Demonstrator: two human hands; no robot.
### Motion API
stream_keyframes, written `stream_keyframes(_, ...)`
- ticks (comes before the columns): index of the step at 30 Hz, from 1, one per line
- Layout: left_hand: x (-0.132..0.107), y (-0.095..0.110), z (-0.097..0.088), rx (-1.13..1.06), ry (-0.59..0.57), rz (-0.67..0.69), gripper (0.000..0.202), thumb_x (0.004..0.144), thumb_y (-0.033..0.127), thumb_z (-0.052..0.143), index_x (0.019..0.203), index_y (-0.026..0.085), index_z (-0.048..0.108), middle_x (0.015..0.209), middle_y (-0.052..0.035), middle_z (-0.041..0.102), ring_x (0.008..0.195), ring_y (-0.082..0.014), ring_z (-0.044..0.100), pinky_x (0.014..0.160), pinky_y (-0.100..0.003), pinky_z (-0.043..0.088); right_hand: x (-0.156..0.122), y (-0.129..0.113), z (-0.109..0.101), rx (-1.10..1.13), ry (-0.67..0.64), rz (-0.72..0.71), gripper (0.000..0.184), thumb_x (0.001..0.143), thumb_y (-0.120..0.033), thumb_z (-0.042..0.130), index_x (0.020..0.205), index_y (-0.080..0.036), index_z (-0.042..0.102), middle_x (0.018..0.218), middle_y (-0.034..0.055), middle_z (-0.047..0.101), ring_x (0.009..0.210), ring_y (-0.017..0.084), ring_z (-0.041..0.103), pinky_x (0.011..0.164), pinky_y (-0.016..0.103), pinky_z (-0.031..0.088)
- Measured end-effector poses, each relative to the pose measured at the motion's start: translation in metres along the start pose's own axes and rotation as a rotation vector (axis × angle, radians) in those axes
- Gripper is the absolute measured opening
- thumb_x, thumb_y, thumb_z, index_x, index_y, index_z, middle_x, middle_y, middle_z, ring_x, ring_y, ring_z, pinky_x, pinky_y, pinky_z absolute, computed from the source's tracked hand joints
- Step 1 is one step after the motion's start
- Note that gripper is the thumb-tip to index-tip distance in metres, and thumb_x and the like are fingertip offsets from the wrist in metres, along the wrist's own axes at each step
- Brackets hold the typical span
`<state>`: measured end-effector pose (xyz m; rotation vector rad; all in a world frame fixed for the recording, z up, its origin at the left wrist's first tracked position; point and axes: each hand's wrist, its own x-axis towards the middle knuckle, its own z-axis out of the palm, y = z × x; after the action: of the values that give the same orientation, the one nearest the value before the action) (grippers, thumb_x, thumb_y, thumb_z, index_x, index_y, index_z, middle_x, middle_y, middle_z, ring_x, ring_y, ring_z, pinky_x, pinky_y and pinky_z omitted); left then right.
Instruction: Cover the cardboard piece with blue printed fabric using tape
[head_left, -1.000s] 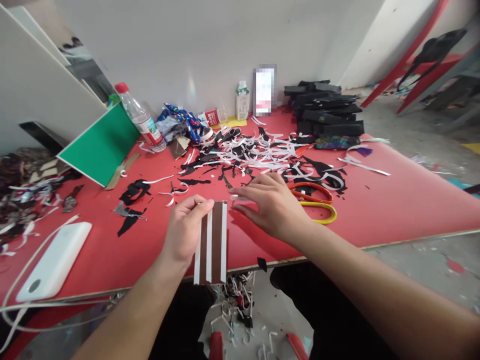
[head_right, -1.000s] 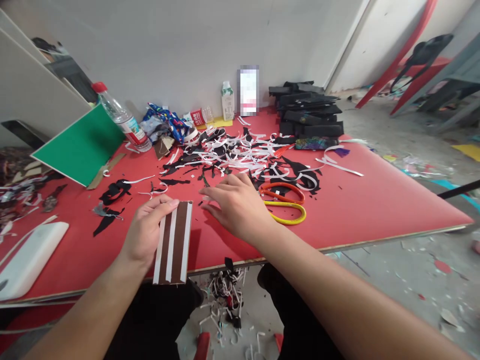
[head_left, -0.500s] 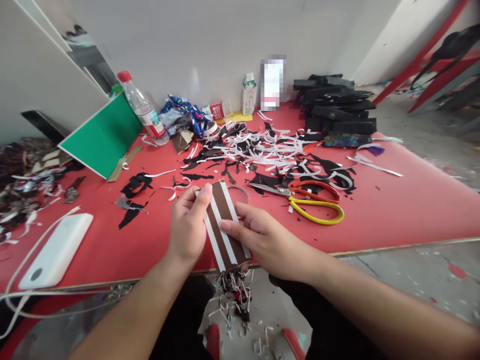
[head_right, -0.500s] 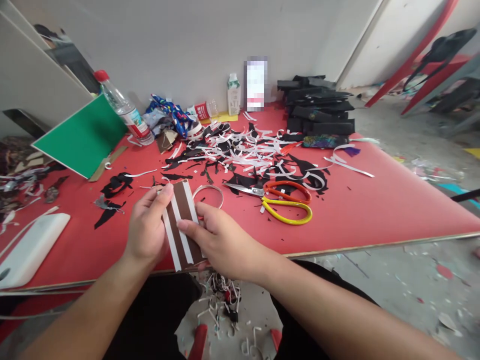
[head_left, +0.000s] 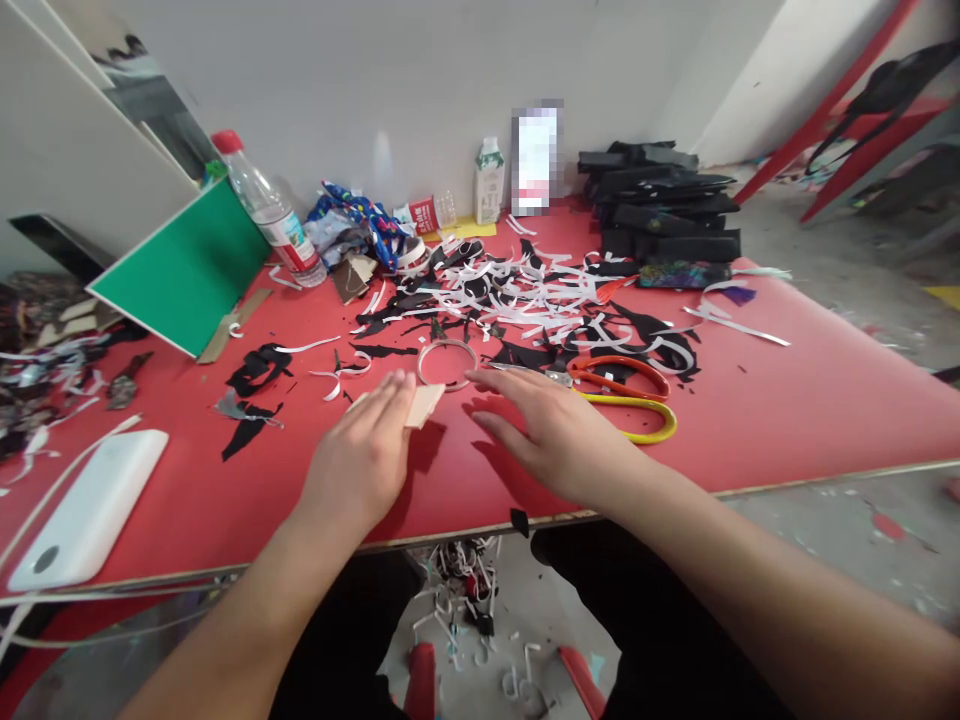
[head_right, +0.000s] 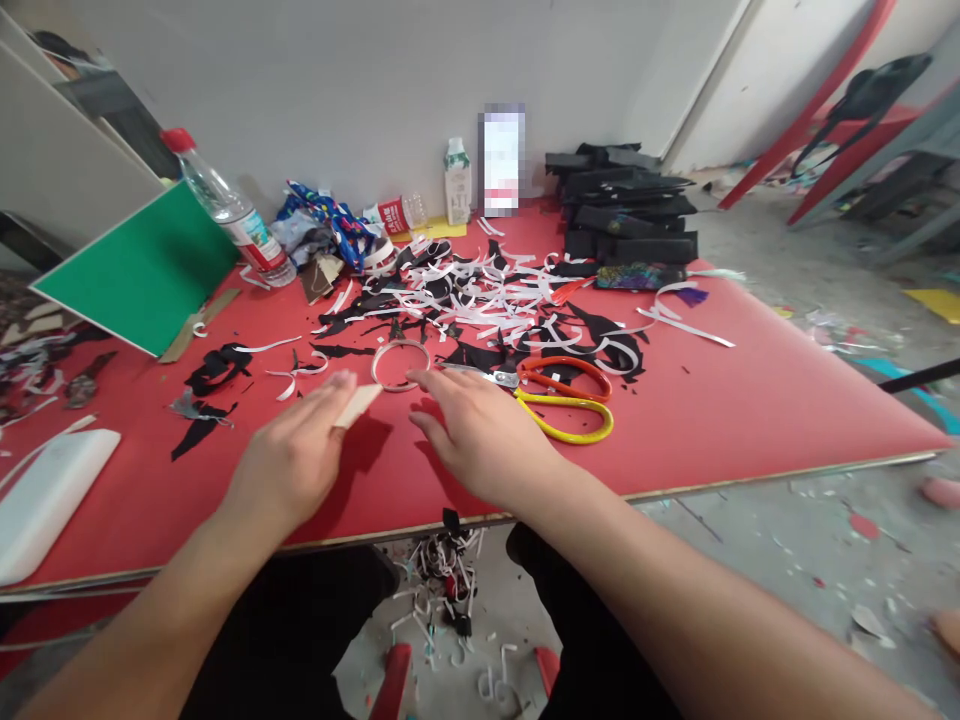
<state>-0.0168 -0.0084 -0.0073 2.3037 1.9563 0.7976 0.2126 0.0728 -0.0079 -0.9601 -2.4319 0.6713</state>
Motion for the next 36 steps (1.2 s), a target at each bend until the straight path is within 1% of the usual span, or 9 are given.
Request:
stream_keyframes(3,-0.014,-0.008,0.011,0.093,-0.287,0.011,0.059,0.104,0.037,0.045,0.152,0.003,0.053,0.157,-0.0271,0.053,0.15,-0.0384,0.047,0.124,-0.059,0.039,-0.003,0.003,0.003,-0.17,-0.066,-0.096,0.03,0.103,-0.029,0.06,0.129,-0.016,0.069,0.125,0.0151,0.078,0.119,0.033,0.071,0.105,0.054,0.053)
stream_keyframes(7,-0.025,-0.01,0.009,0.123,-0.464,0.005,0.12,0.084,0.081,0.062,0.167,0.004,0.023,0.172,-0.0288,0.024,0.162,-0.0419,0.02,0.13,-0.06,0.025,-0.004,-0.001,0.009,-0.263,-0.032,-0.15,0.036,0.102,-0.029,0.063,0.133,-0.012,0.068,0.134,0.0168,0.075,0.129,0.035,0.066,0.11,0.056,0.05)
stream_keyframes(12,-0.025,-0.01,0.001,0.169,-0.578,0.011,0.123,0.085,0.086,0.054,0.168,0.003,0.019,0.175,-0.0272,0.012,0.164,-0.0391,0.012,0.132,-0.058,0.019,0.0,-0.015,0.025,-0.244,-0.053,-0.319,0.035,0.105,-0.028,0.059,0.131,-0.009,0.071,0.135,0.0157,0.075,0.125,0.032,0.07,0.11,0.051,0.052)
stream_keyframes(18,-0.016,-0.019,0.002,0.242,-0.456,0.123,0.079,0.105,0.066,0.038,0.159,0.009,0.043,0.167,-0.0215,0.042,0.156,-0.0354,0.039,0.127,-0.061,0.029,0.002,-0.015,0.032,-0.309,-0.121,-0.392,0.028,0.106,-0.024,0.055,0.123,-0.013,0.076,0.135,0.0115,0.075,0.129,0.037,0.067,0.11,0.061,0.051)
stream_keyframes(22,-0.006,-0.025,0.001,0.202,-0.249,0.263,0.057,0.107,0.055,0.044,0.131,0.011,0.07,0.127,-0.0189,0.076,0.117,-0.0354,0.07,0.116,-0.063,0.04,0.002,-0.011,0.025,-0.147,-0.063,-0.357,0.028,0.105,-0.022,0.058,0.126,-0.014,0.074,0.136,0.0138,0.074,0.125,0.033,0.07,0.109,0.056,0.053)
stream_keyframes(27,-0.007,-0.007,-0.021,-0.368,-0.126,0.072,0.049,0.108,0.053,0.046,0.131,0.017,0.071,0.116,-0.0152,0.075,0.106,-0.0293,0.07,0.096,-0.048,0.055,-0.001,-0.018,0.009,0.248,0.155,-0.261,0.041,0.1,-0.027,0.071,0.14,-0.02,0.065,0.138,0.0127,0.073,0.125,0.026,0.07,0.106,0.047,0.057)
stream_keyframes(29,-0.012,0.006,-0.027,-0.771,-0.227,-0.118,0.047,0.11,0.051,0.041,0.131,0.022,0.073,0.117,-0.0128,0.076,0.102,-0.0248,0.072,0.091,-0.04,0.058,-0.002,-0.023,0.003,0.438,0.23,-0.237,0.041,0.093,-0.028,0.081,0.132,-0.022,0.071,0.124,0.0093,0.079,0.113,0.023,0.075,0.099,0.041,0.061)
stream_keyframes(32,-0.015,0.023,-0.022,-1.228,-0.354,-0.376,0.058,0.109,0.059,0.036,0.118,0.019,0.077,0.09,-0.0116,0.076,0.071,-0.0213,0.071,0.067,-0.035,0.059,-0.003,-0.029,-0.001,0.612,0.317,-0.198,0.021,0.088,-0.023,0.085,0.108,-0.023,0.08,0.095,0.003,0.082,0.086,0.018,0.077,0.079,0.031,0.064)
stream_keyframes(36,-0.009,0.036,-0.008,-1.333,-0.281,-0.396,0.054,0.102,0.063,0.051,0.103,0.016,0.077,0.067,-0.0045,0.064,0.053,-0.0148,0.054,0.049,-0.027,0.046,-0.003,-0.028,-0.003,0.531,0.421,-0.145,0.011,0.089,-0.013,0.08,0.095,-0.021,0.082,0.084,0.001,0.08,0.073,0.015,0.074,0.068,0.027,0.062)
